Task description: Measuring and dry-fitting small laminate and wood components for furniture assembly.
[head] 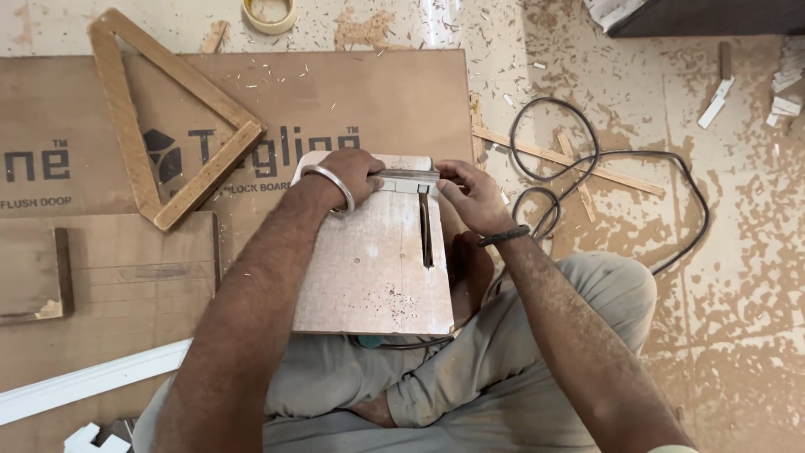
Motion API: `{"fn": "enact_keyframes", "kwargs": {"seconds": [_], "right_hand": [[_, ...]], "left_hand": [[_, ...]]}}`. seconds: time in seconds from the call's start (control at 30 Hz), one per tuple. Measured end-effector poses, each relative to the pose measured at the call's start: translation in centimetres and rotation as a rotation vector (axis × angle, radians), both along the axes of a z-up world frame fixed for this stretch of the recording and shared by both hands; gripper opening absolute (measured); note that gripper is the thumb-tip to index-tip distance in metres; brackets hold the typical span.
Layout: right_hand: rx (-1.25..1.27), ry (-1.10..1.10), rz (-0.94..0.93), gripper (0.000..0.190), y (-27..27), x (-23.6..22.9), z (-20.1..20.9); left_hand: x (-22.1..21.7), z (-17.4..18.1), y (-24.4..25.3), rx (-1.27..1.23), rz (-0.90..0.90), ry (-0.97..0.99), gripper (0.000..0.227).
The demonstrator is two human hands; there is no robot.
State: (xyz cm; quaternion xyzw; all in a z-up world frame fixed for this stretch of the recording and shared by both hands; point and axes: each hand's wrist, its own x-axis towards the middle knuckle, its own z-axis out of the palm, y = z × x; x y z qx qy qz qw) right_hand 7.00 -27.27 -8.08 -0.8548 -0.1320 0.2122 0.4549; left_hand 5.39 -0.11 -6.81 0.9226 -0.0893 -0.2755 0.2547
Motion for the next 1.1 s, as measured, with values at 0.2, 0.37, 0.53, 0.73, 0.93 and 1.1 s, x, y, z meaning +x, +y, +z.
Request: {"fn": "enact_keyframes", "kwargs": {"seconds": [0.2,0.37,0.53,0.73,0.93,1.1], "right_hand": [[0.029,0.040,0.059,0.033,-0.3,0.4,0.3],[0.076,0.055,0.059,0.035,-0.4,0.5,-0.6],[0.032,0.061,0.049,0.032,-0.2,0.7,-0.2],[0.003,0.072,0.043,0.027,-0.1,0.3,0.3],[0.006,0.024,0.059,0.025,0.1,-0.9,1.6],[0.016,0.003,0.065,0.024,0.2,-1.4,2.1]], "left_hand": [[0.0,0.0,0.0,0.018,0.006,0.017,0.035],[-0.2,1.2,-0.1,0.026,0.041,0.066,0.037],[-0.2,2.1,-0.2,0.031,0.056,0.113,0.036],[-0.4,2.1,-0.1,0.019,0.050,0.108,0.036],[-1.3,3.2,-0.3,0.006,0.061,0.113,0.034],[-2.0,3.3,-0.5,0.002,0.086,0.092,0.034]]}}
